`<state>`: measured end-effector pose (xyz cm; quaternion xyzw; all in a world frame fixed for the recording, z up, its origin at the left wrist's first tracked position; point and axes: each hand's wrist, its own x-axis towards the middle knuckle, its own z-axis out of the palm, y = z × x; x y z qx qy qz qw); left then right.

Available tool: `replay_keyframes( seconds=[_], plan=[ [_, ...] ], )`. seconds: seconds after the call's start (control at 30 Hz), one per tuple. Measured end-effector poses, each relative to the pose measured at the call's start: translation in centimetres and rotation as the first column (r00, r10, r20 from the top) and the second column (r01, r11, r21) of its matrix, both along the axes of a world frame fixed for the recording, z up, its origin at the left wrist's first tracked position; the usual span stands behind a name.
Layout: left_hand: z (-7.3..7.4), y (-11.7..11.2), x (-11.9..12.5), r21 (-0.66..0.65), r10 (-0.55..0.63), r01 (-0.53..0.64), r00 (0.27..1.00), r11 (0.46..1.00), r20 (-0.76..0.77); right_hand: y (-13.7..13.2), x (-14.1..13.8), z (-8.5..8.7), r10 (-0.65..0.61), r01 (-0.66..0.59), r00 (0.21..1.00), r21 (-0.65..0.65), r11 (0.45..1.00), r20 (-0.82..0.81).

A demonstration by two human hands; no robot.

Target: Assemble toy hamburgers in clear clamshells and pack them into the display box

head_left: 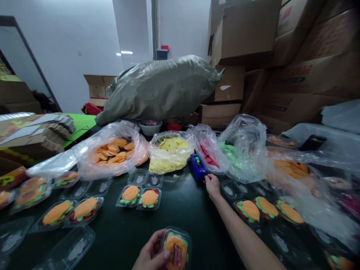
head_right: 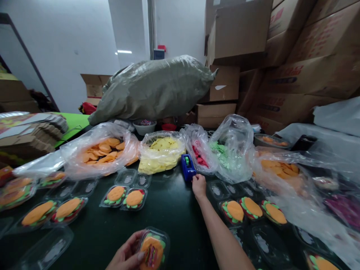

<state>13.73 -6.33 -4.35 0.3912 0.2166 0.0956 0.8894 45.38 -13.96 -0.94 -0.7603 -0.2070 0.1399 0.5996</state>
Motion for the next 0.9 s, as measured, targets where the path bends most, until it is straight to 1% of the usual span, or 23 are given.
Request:
replay_keyframes(
  seconds=[0.1, 0.17, 0.2, 0.27, 0.3, 0.37, 0.4, 0.43, 0.47, 0.5, 0.53, 0.57, 0.63, 0.7, 0.83, 0.9],
  plan=[
    [1.8, -0.5, -0.3, -0.036, 0.015, -0.015, 1.000, 0.999, -0.017, 0.7, 0.1, 0.1, -0.148, 0.145, 0.989, -0.102, 0.984, -0.022],
    [3.0, -0.8, -0.4, -0.047, 0.009, -0.009, 1.000, 0.999, 0.000, 1.0, -0.6, 0.1, -0.197, 0.189, 0.980, -0.161, 0.969, -0.031],
    [3.4, -0.8, -0.5, -0.046, 0.016, -0.016, 1.000, 0.999, 0.011, 0.9, -1.4, 0.1, -0.199, 0.190, 0.979, -0.177, 0.966, -0.035],
    [3.7, -0.9, -0.7, -0.041, 0.049, -0.048, 0.998, 0.998, 0.026, 0.0, -3.6, 0.1, -0.155, 0.144, 0.987, -0.175, 0.974, -0.048],
    [3.8, -1.0, -0.9, -0.039, 0.066, -0.065, 0.997, 0.997, 0.028, -1.0, -5.1, 0.2, -0.113, 0.103, 0.992, -0.159, 0.982, -0.058],
    [3.8, -1.4, -1.3, -0.032, 0.082, -0.081, 0.996, 0.996, 0.032, -4.0, -8.8, 0.5, 0.019, -0.029, 0.995, -0.106, 0.994, -0.094],
    [3.8, -1.7, -1.4, -0.025, 0.080, -0.079, 0.996, 0.997, 0.030, -5.7, -10.8, 0.7, 0.123, -0.133, 0.984, -0.067, 0.989, -0.127],
    [3.8, -2.1, -1.6, -0.014, 0.078, -0.078, 0.997, 0.997, 0.028, -7.4, -12.7, 0.9, 0.260, -0.266, 0.951, -0.013, 0.964, -0.168],
    [3.9, -2.6, -1.8, -0.003, 0.083, -0.083, 0.996, 0.997, 0.025, -8.9, -14.5, 1.2, 0.425, -0.420, 0.881, 0.070, 0.905, -0.207],
    [4.0, -3.1, -1.9, 0.006, 0.094, -0.094, 0.995, 0.996, 0.021, -10.3, -16.1, 1.3, 0.531, -0.513, 0.816, 0.138, 0.847, -0.229],
    [4.2, -3.7, -1.9, 0.010, 0.111, -0.111, 0.994, 0.994, 0.014, -11.4, -17.3, 1.5, 0.610, -0.578, 0.754, 0.197, 0.792, -0.242],
    [4.4, -4.2, -2.0, 0.012, 0.128, -0.128, 0.992, 0.992, 0.007, -12.2, -18.1, 1.6, 0.655, -0.611, 0.714, 0.236, 0.756, -0.249],
    [4.8, -5.1, -2.0, 0.006, 0.143, -0.143, 0.990, 0.990, -0.002, -13.3, -18.7, 1.7, 0.681, -0.635, 0.686, 0.247, 0.732, -0.256],
    [5.2, -5.7, -2.0, 0.008, 0.123, -0.123, 0.992, 0.992, -0.008, -14.0, -18.4, 1.9, 0.711, -0.674, 0.655, 0.229, 0.703, -0.255],
    [5.6, -6.5, -1.9, 0.052, 0.063, -0.061, 0.997, 0.997, -0.033, -14.9, -17.4, 2.8, 0.784, -0.758, 0.563, 0.216, 0.616, -0.261],
    [5.7, -6.7, -1.8, 0.060, 0.039, -0.037, 0.999, 0.997, -0.030, -15.2, -17.3, 3.2, 0.802, -0.777, 0.540, 0.213, 0.592, -0.256]
  ],
)
